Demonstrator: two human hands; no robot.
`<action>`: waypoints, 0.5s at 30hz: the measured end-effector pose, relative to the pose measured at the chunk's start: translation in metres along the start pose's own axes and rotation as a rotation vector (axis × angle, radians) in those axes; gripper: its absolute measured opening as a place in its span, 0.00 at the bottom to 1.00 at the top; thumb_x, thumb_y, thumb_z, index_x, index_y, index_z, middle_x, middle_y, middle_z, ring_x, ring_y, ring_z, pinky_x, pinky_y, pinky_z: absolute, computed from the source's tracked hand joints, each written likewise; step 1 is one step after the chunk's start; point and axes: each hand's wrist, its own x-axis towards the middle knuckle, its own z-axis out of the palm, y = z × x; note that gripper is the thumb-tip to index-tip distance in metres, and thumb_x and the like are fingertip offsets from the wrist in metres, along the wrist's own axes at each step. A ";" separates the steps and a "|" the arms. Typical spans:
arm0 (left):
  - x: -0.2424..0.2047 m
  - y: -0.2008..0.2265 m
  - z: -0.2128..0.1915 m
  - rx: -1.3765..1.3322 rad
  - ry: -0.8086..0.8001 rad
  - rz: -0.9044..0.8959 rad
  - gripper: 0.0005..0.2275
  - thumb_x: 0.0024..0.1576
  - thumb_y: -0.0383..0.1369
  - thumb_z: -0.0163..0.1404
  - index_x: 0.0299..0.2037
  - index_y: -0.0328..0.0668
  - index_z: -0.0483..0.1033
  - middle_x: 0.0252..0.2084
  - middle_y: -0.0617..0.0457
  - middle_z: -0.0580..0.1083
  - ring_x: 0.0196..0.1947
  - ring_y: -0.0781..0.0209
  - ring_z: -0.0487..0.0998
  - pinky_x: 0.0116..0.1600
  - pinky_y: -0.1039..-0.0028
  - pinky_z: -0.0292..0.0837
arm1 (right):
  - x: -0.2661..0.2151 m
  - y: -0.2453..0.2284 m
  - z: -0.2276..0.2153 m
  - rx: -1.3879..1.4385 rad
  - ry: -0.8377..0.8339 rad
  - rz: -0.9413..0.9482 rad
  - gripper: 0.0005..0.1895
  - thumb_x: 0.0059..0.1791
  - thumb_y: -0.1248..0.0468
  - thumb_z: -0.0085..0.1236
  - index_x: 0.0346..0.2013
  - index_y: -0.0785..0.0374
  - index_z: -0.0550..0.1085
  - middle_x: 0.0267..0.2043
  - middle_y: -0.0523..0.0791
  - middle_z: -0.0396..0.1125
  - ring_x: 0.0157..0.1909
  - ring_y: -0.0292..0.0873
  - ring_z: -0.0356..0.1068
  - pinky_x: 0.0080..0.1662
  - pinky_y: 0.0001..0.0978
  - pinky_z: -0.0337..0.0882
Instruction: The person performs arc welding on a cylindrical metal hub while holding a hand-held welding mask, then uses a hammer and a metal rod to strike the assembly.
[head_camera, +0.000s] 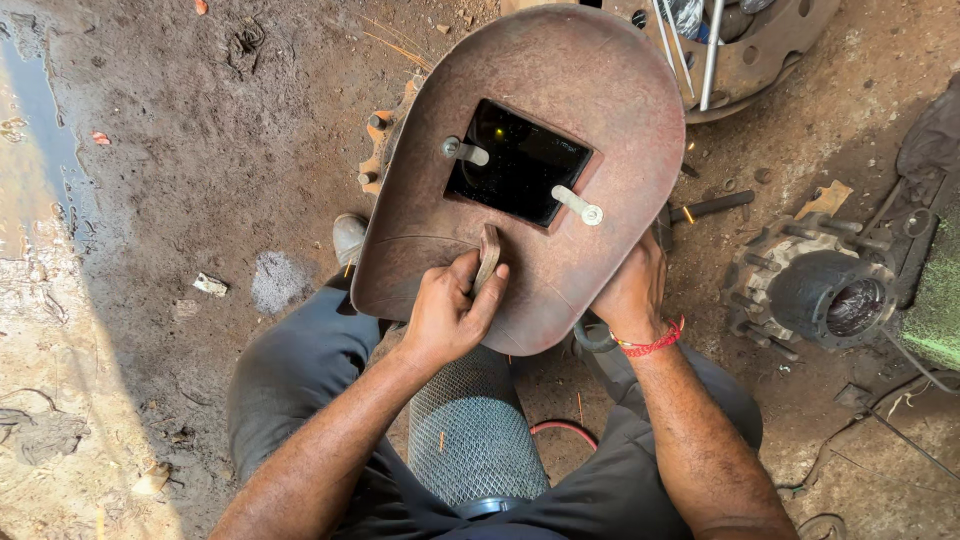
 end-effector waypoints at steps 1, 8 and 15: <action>0.000 0.001 -0.001 0.000 0.008 -0.004 0.12 0.63 0.36 0.52 0.30 0.35 0.72 0.14 0.49 0.66 0.12 0.62 0.69 0.21 0.68 0.63 | 0.001 -0.003 -0.001 0.013 -0.010 0.015 0.26 0.42 0.61 0.69 0.51 0.72 0.74 0.50 0.63 0.69 0.54 0.65 0.72 0.52 0.50 0.73; 0.018 0.000 -0.026 -0.106 0.309 0.207 0.11 0.72 0.35 0.50 0.42 0.33 0.74 0.26 0.56 0.69 0.28 0.73 0.67 0.31 0.70 0.67 | 0.006 -0.015 -0.013 0.272 0.189 0.011 0.54 0.51 0.58 0.73 0.77 0.73 0.45 0.75 0.60 0.57 0.74 0.53 0.63 0.73 0.41 0.65; 0.034 -0.018 -0.063 -0.588 0.557 -0.203 0.14 0.71 0.40 0.43 0.35 0.43 0.61 0.20 0.57 0.63 0.15 0.68 0.62 0.20 0.74 0.59 | 0.004 0.014 -0.021 0.392 0.183 0.088 0.52 0.54 0.58 0.73 0.79 0.66 0.44 0.72 0.53 0.62 0.68 0.45 0.66 0.70 0.36 0.67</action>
